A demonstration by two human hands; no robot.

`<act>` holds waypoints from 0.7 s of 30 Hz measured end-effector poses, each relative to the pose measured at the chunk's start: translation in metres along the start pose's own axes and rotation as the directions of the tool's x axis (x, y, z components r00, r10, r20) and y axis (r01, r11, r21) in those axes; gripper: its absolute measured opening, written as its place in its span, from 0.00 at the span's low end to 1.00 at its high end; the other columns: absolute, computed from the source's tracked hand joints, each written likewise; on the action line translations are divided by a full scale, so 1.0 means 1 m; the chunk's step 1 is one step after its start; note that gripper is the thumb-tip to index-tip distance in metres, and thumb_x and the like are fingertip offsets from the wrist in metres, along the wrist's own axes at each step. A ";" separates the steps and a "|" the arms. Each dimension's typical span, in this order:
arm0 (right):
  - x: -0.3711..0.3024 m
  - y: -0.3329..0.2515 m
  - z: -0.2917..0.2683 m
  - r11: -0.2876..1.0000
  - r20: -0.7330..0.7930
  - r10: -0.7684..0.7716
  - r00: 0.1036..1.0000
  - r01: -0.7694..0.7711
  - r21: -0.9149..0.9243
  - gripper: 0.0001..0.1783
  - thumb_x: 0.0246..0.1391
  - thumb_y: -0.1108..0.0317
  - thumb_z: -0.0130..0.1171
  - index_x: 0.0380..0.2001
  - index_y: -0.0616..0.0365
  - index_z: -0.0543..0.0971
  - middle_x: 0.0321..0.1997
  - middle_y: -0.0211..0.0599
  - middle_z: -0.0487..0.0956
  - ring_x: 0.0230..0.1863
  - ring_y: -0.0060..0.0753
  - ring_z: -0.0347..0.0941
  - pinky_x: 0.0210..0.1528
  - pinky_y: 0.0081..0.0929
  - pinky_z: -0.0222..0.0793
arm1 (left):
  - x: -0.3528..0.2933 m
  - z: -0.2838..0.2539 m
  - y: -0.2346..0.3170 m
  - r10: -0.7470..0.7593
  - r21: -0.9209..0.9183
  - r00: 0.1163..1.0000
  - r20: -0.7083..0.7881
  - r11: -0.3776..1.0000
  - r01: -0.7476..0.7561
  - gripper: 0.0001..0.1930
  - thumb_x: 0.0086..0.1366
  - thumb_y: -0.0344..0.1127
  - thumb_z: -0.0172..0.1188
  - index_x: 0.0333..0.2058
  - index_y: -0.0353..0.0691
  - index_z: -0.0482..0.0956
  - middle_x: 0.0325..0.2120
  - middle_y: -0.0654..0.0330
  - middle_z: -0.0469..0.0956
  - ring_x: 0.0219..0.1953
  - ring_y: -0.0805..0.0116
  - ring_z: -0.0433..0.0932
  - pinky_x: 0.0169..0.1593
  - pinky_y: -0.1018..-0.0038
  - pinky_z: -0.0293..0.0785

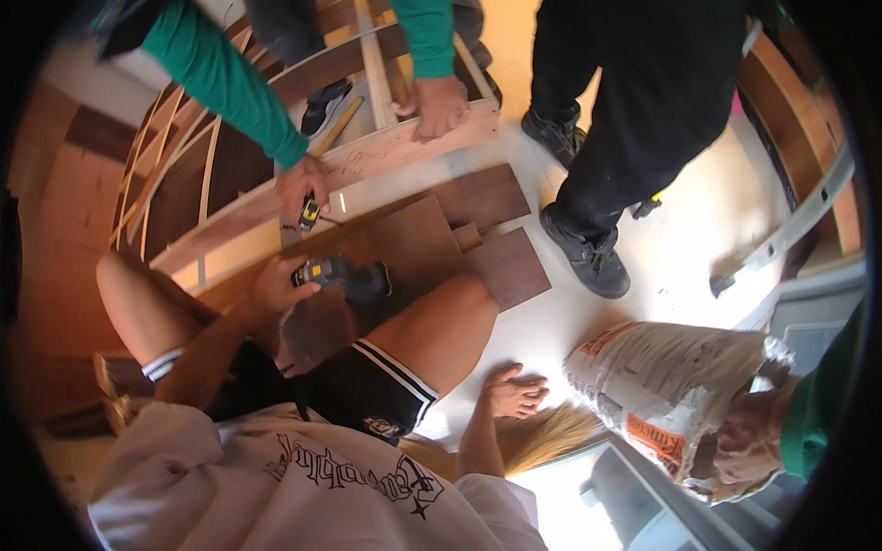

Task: The person uses a power drill to drive screws into wooden boards of a large grid structure on the floor while others assist with measuring and positioning.

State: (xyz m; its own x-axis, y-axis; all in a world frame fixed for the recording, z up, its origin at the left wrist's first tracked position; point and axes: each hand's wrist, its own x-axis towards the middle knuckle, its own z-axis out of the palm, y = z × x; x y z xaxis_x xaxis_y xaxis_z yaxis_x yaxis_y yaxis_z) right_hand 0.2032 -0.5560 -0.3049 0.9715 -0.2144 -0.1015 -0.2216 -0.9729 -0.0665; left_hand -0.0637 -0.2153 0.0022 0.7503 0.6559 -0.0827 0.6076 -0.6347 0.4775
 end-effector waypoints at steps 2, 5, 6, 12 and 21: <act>0.006 0.004 0.005 0.999 -0.067 -0.019 0.998 0.022 0.044 0.50 0.65 0.26 0.39 0.77 0.50 0.54 0.78 0.48 0.54 0.73 0.66 0.55 0.73 0.65 0.49 | 0.005 0.004 -0.010 0.042 -0.028 0.999 0.003 0.999 -0.042 0.26 0.61 0.56 0.71 0.37 0.34 0.84 0.23 0.43 0.80 0.27 0.40 0.81 0.35 0.55 0.77; 0.002 0.000 -0.003 1.000 0.011 0.029 1.000 -0.029 0.004 0.50 0.64 0.26 0.40 0.77 0.49 0.55 0.78 0.47 0.55 0.74 0.64 0.55 0.73 0.65 0.50 | 0.003 0.006 -0.011 0.049 -0.073 0.999 -0.007 0.996 -0.049 0.27 0.62 0.57 0.71 0.37 0.34 0.83 0.21 0.44 0.80 0.26 0.40 0.81 0.34 0.54 0.77; -0.001 -0.005 -0.009 0.999 0.045 0.044 0.998 -0.045 0.009 0.50 0.64 0.26 0.40 0.77 0.49 0.55 0.78 0.47 0.55 0.74 0.63 0.56 0.72 0.65 0.52 | 0.000 0.008 -0.012 0.059 -0.065 0.998 -0.036 0.996 -0.061 0.27 0.62 0.58 0.70 0.37 0.33 0.82 0.21 0.44 0.80 0.26 0.40 0.81 0.34 0.54 0.77; -0.004 -0.005 0.002 1.000 -0.023 0.013 1.000 -0.014 -0.024 0.50 0.65 0.26 0.37 0.77 0.50 0.55 0.78 0.50 0.56 0.72 0.65 0.61 0.72 0.64 0.52 | -0.011 0.009 -0.018 0.052 0.037 0.996 -0.079 0.998 -0.049 0.32 0.61 0.63 0.69 0.40 0.33 0.83 0.22 0.44 0.80 0.28 0.39 0.81 0.38 0.53 0.78; 0.000 0.004 0.010 1.000 -0.091 -0.006 0.996 0.005 -0.016 0.51 0.65 0.24 0.35 0.77 0.49 0.58 0.79 0.46 0.57 0.70 0.64 0.62 0.69 0.65 0.55 | -0.008 0.009 -0.017 -0.059 -0.026 0.996 0.068 0.998 0.061 0.33 0.59 0.61 0.71 0.49 0.35 0.80 0.32 0.43 0.81 0.38 0.36 0.78 0.47 0.52 0.73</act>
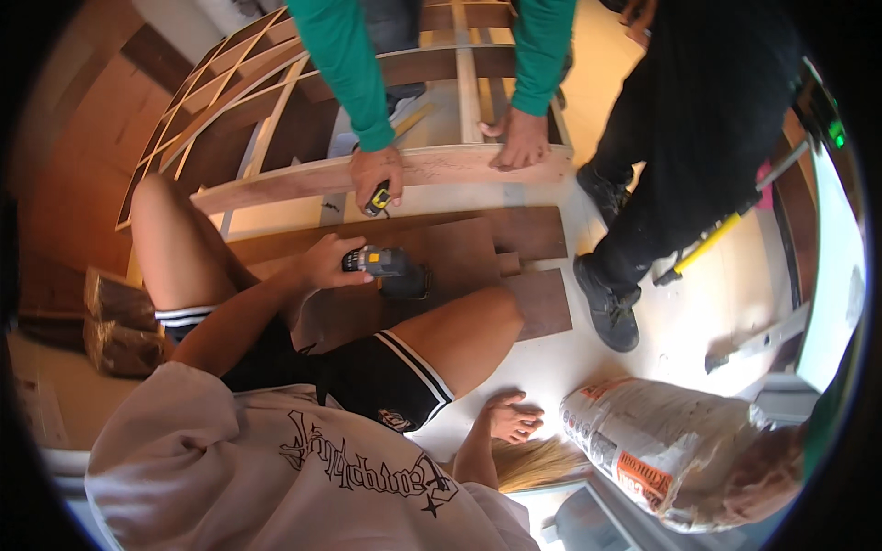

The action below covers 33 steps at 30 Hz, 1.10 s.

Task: The person uses a power drill to drive screws into wooden boards of a large grid structure on the floor while others assist with measuring and positioning.

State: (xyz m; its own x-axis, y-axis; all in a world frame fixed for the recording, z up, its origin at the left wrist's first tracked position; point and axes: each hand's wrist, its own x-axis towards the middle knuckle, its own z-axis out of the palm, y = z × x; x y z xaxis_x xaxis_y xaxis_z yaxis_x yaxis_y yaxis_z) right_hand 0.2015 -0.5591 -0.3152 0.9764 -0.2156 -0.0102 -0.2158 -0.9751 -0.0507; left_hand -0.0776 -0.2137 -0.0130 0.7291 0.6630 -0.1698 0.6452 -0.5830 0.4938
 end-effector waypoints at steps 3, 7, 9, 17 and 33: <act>0.007 0.001 0.003 1.000 0.039 0.018 0.999 -0.019 0.018 0.52 0.64 0.23 0.36 0.78 0.49 0.55 0.79 0.46 0.55 0.71 0.65 0.59 0.71 0.65 0.52 | 0.005 -0.002 0.008 0.059 -0.072 0.998 -0.009 0.996 -0.059 0.30 0.54 0.56 0.75 0.43 0.36 0.79 0.30 0.45 0.81 0.35 0.37 0.80 0.43 0.52 0.73; 0.002 -0.008 -0.013 1.000 0.065 0.028 0.997 -0.027 -0.006 0.49 0.64 0.24 0.39 0.77 0.46 0.56 0.78 0.43 0.56 0.71 0.62 0.58 0.72 0.61 0.52 | 0.006 -0.004 0.005 0.120 0.001 0.993 -0.003 0.993 -0.120 0.28 0.52 0.52 0.76 0.42 0.36 0.79 0.28 0.46 0.82 0.32 0.39 0.82 0.38 0.54 0.77; 0.002 -0.007 -0.011 0.999 0.058 0.029 0.998 -0.027 -0.039 0.48 0.65 0.25 0.40 0.76 0.45 0.58 0.78 0.42 0.57 0.72 0.58 0.58 0.73 0.59 0.52 | 0.014 -0.006 0.006 0.151 0.005 0.988 0.046 0.989 -0.151 0.27 0.51 0.49 0.76 0.41 0.36 0.79 0.27 0.47 0.83 0.31 0.40 0.83 0.37 0.55 0.78; 0.002 -0.007 -0.015 0.999 0.156 0.041 0.987 -0.041 -0.006 0.49 0.66 0.26 0.38 0.78 0.48 0.54 0.80 0.49 0.52 0.74 0.60 0.53 0.74 0.62 0.47 | 0.032 -0.025 0.018 0.248 -0.127 0.934 0.258 0.967 -0.221 0.23 0.52 0.43 0.77 0.40 0.37 0.77 0.25 0.49 0.82 0.28 0.45 0.84 0.34 0.59 0.78; 0.003 -0.007 -0.015 0.999 0.150 0.054 0.987 -0.055 0.003 0.51 0.65 0.24 0.37 0.78 0.49 0.54 0.80 0.47 0.52 0.74 0.59 0.53 0.73 0.61 0.48 | 0.065 -0.022 0.015 0.042 0.052 0.889 0.456 0.996 -0.074 0.28 0.51 0.51 0.78 0.40 0.36 0.79 0.30 0.45 0.85 0.36 0.43 0.85 0.42 0.56 0.80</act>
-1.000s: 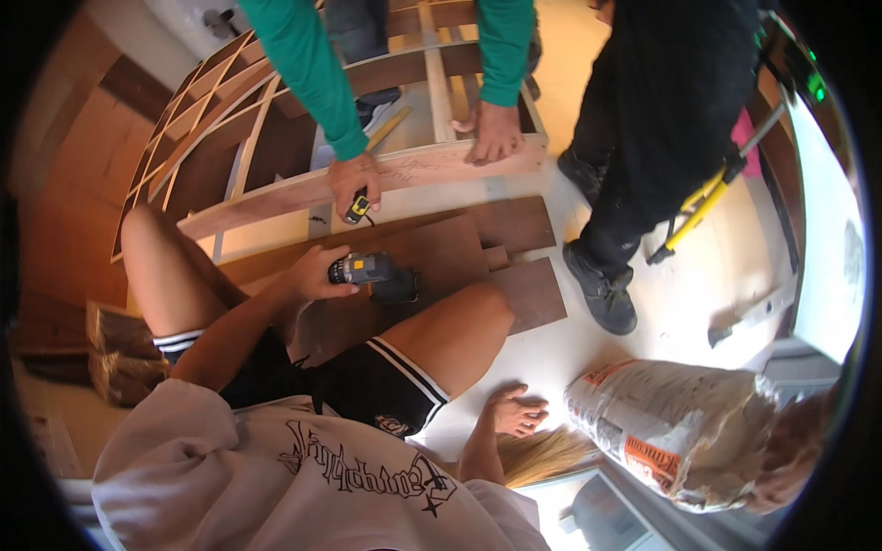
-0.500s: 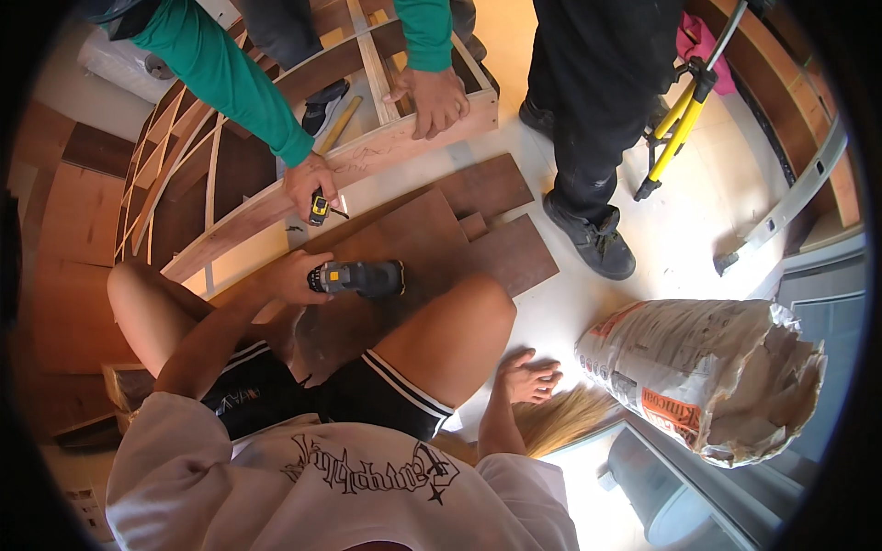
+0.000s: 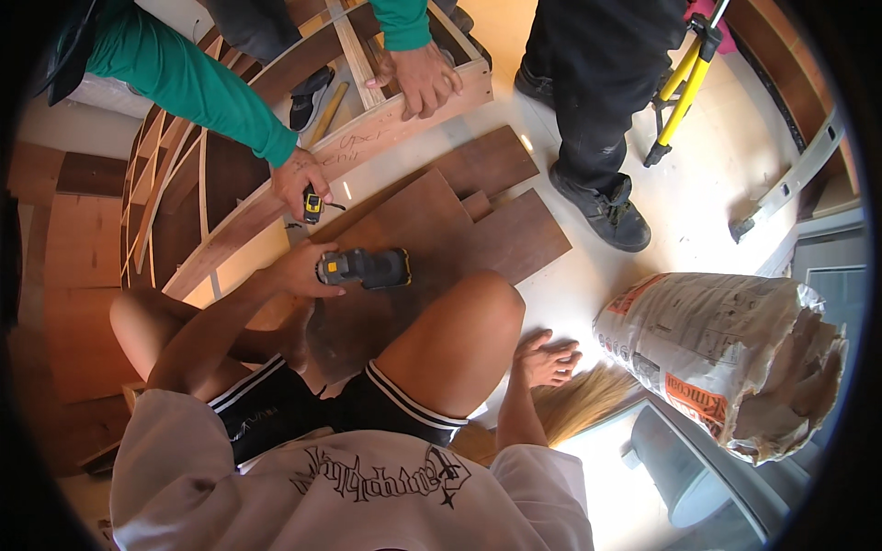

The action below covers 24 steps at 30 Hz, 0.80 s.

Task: The person uses a power drill to drive screws into wooden boards of a large grid structure on the floor while others assist with measuring and positioning.

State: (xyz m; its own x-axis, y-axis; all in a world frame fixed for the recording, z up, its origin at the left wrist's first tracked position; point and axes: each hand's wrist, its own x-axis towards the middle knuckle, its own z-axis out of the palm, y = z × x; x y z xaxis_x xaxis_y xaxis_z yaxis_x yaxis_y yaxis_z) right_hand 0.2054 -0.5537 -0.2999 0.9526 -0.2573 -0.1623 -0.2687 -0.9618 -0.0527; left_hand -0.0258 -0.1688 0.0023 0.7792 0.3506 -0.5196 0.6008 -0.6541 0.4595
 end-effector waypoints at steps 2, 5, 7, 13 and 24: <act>0.001 0.002 -0.001 1.000 -0.030 -0.020 0.999 0.020 0.016 0.51 0.65 0.24 0.37 0.78 0.49 0.54 0.80 0.47 0.53 0.74 0.59 0.53 0.73 0.61 0.47 | -0.002 0.007 0.000 0.093 0.021 0.991 -0.091 0.996 -0.092 0.26 0.52 0.50 0.77 0.39 0.36 0.79 0.30 0.46 0.85 0.34 0.43 0.85 0.41 0.56 0.80; 0.003 0.001 0.000 1.000 -0.006 0.000 1.000 0.000 0.016 0.51 0.65 0.24 0.36 0.78 0.49 0.54 0.80 0.47 0.53 0.74 0.59 0.52 0.73 0.61 0.47 | 0.001 0.002 0.008 0.036 -0.115 0.998 -0.050 0.993 -0.041 0.23 0.52 0.47 0.76 0.39 0.37 0.79 0.28 0.48 0.84 0.33 0.43 0.85 0.40 0.55 0.80; 0.004 0.001 0.001 1.000 -0.018 -0.010 1.000 0.011 0.024 0.50 0.65 0.25 0.37 0.78 0.49 0.54 0.80 0.47 0.52 0.74 0.58 0.52 0.73 0.61 0.47 | 0.001 0.004 0.009 0.068 -0.077 0.996 -0.053 0.994 -0.071 0.22 0.51 0.45 0.76 0.39 0.38 0.79 0.27 0.49 0.84 0.33 0.43 0.85 0.39 0.55 0.80; 0.002 -0.003 -0.004 1.000 0.002 0.002 1.000 -0.002 0.013 0.50 0.66 0.25 0.37 0.78 0.48 0.54 0.80 0.47 0.52 0.74 0.59 0.51 0.74 0.62 0.46 | 0.013 -0.007 0.016 0.213 0.233 0.969 0.128 0.943 -0.238 0.22 0.45 0.41 0.76 0.36 0.41 0.76 0.24 0.50 0.83 0.30 0.44 0.84 0.37 0.55 0.81; 0.002 0.001 0.008 1.000 -0.066 -0.014 0.998 0.013 -0.015 0.50 0.65 0.24 0.36 0.76 0.48 0.57 0.79 0.47 0.55 0.74 0.55 0.53 0.73 0.60 0.47 | 0.069 -0.033 0.037 0.355 0.487 0.855 0.378 0.710 -0.509 0.16 0.50 0.35 0.69 0.40 0.49 0.79 0.25 0.59 0.82 0.35 0.54 0.84 0.43 0.59 0.73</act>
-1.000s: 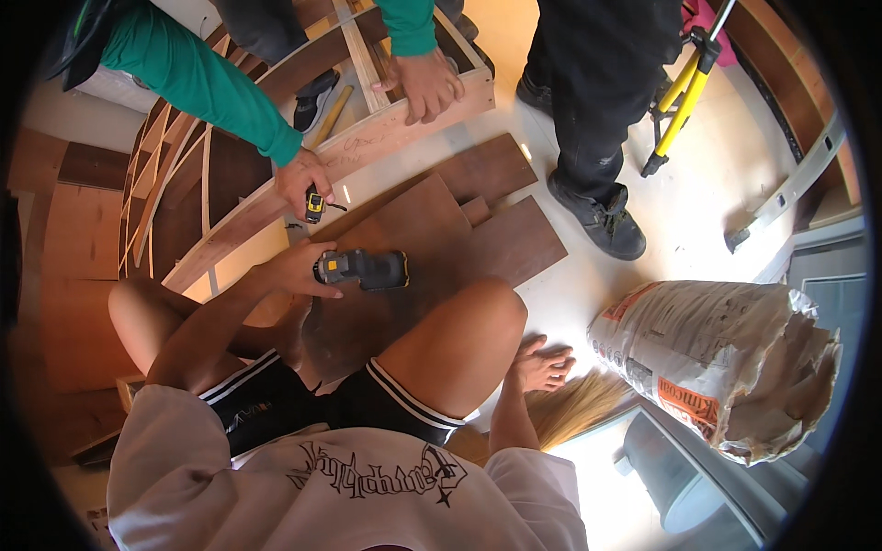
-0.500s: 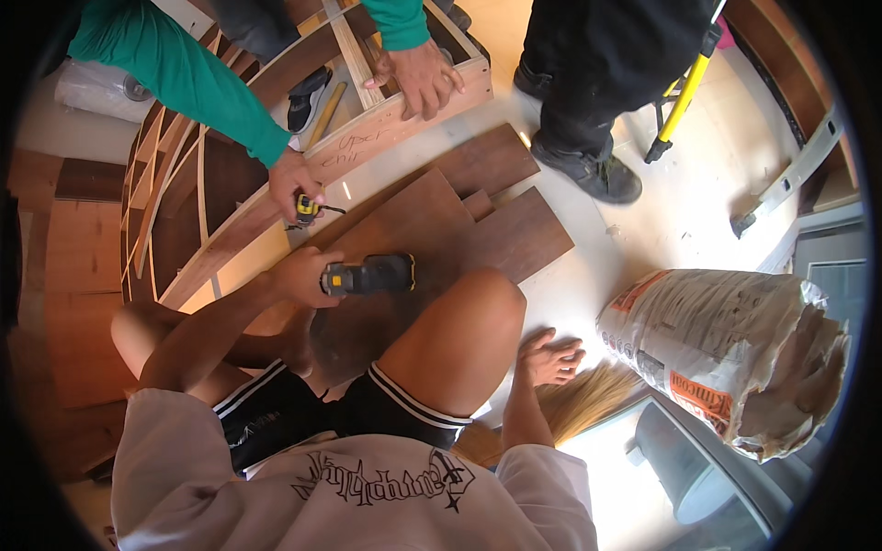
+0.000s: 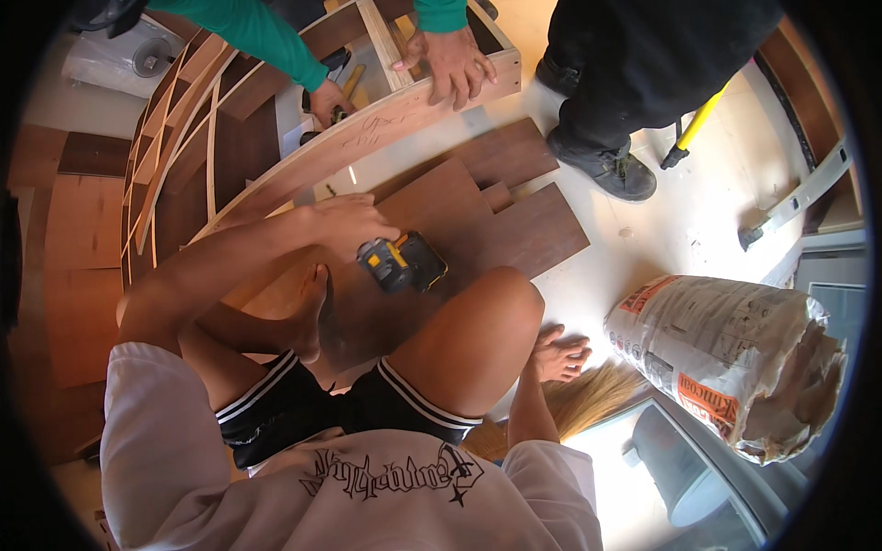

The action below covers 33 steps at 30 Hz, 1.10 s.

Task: The person uses a power drill to drive screws into wooden boards of a large grid structure on the floor while others assist with measuring and positioning.

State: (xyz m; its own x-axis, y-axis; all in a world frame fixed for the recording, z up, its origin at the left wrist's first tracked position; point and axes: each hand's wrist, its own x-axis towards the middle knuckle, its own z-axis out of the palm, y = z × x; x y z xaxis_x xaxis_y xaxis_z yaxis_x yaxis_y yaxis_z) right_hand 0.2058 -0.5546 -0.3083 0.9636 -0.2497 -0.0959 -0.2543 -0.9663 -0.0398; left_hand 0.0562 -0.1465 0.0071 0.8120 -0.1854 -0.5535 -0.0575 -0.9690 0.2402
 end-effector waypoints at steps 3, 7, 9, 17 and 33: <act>0.001 0.001 0.001 1.000 0.000 0.004 1.000 -0.004 -0.002 0.50 0.65 0.23 0.35 0.76 0.48 0.57 0.79 0.47 0.55 0.74 0.56 0.53 0.73 0.60 0.48 | 0.011 -0.010 0.001 0.029 0.115 0.999 -0.023 0.993 -0.026 0.16 0.52 0.35 0.71 0.41 0.51 0.80 0.29 0.66 0.81 0.42 0.60 0.82 0.48 0.60 0.70; 0.002 0.000 0.001 1.000 0.018 0.020 1.000 -0.020 -0.011 0.50 0.65 0.23 0.35 0.77 0.47 0.56 0.79 0.46 0.54 0.74 0.57 0.53 0.73 0.60 0.49 | 0.014 -0.005 0.000 0.075 0.202 0.995 -0.070 0.978 -0.059 0.18 0.52 0.36 0.73 0.42 0.53 0.80 0.35 0.70 0.78 0.49 0.65 0.74 0.53 0.61 0.66; 0.000 -0.003 -0.003 1.000 0.040 0.019 0.999 -0.019 -0.007 0.50 0.65 0.23 0.35 0.77 0.47 0.56 0.80 0.45 0.53 0.74 0.58 0.53 0.73 0.61 0.49 | 0.008 -0.001 0.002 0.062 0.172 0.991 -0.117 0.984 -0.041 0.19 0.51 0.36 0.74 0.42 0.52 0.78 0.38 0.69 0.76 0.50 0.66 0.71 0.55 0.63 0.64; 0.002 -0.001 -0.010 1.000 0.066 0.017 0.998 -0.016 -0.011 0.51 0.65 0.23 0.35 0.78 0.48 0.53 0.80 0.47 0.52 0.75 0.59 0.52 0.75 0.61 0.45 | -0.010 -0.010 0.016 0.032 0.482 0.968 -0.249 0.871 0.096 0.33 0.55 0.36 0.72 0.60 0.50 0.73 0.49 0.61 0.74 0.60 0.62 0.70 0.63 0.55 0.67; 0.006 0.007 0.023 0.991 -0.243 -0.004 0.970 0.036 0.128 0.45 0.61 0.26 0.49 0.69 0.46 0.70 0.72 0.45 0.65 0.68 0.58 0.62 0.67 0.61 0.59 | -0.164 0.180 -0.045 -0.404 -0.752 0.898 0.175 0.534 0.386 0.12 0.66 0.27 0.60 0.48 0.38 0.80 0.38 0.53 0.83 0.41 0.59 0.82 0.46 0.67 0.78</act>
State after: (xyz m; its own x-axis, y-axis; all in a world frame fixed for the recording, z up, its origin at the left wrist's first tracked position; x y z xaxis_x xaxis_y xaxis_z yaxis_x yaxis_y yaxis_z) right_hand 0.2081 -0.5610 -0.3321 0.9556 -0.2540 0.1492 -0.2283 -0.9587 -0.1699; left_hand -0.1787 -0.1017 -0.0566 0.6510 0.1961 -0.7333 0.7197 -0.4666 0.5141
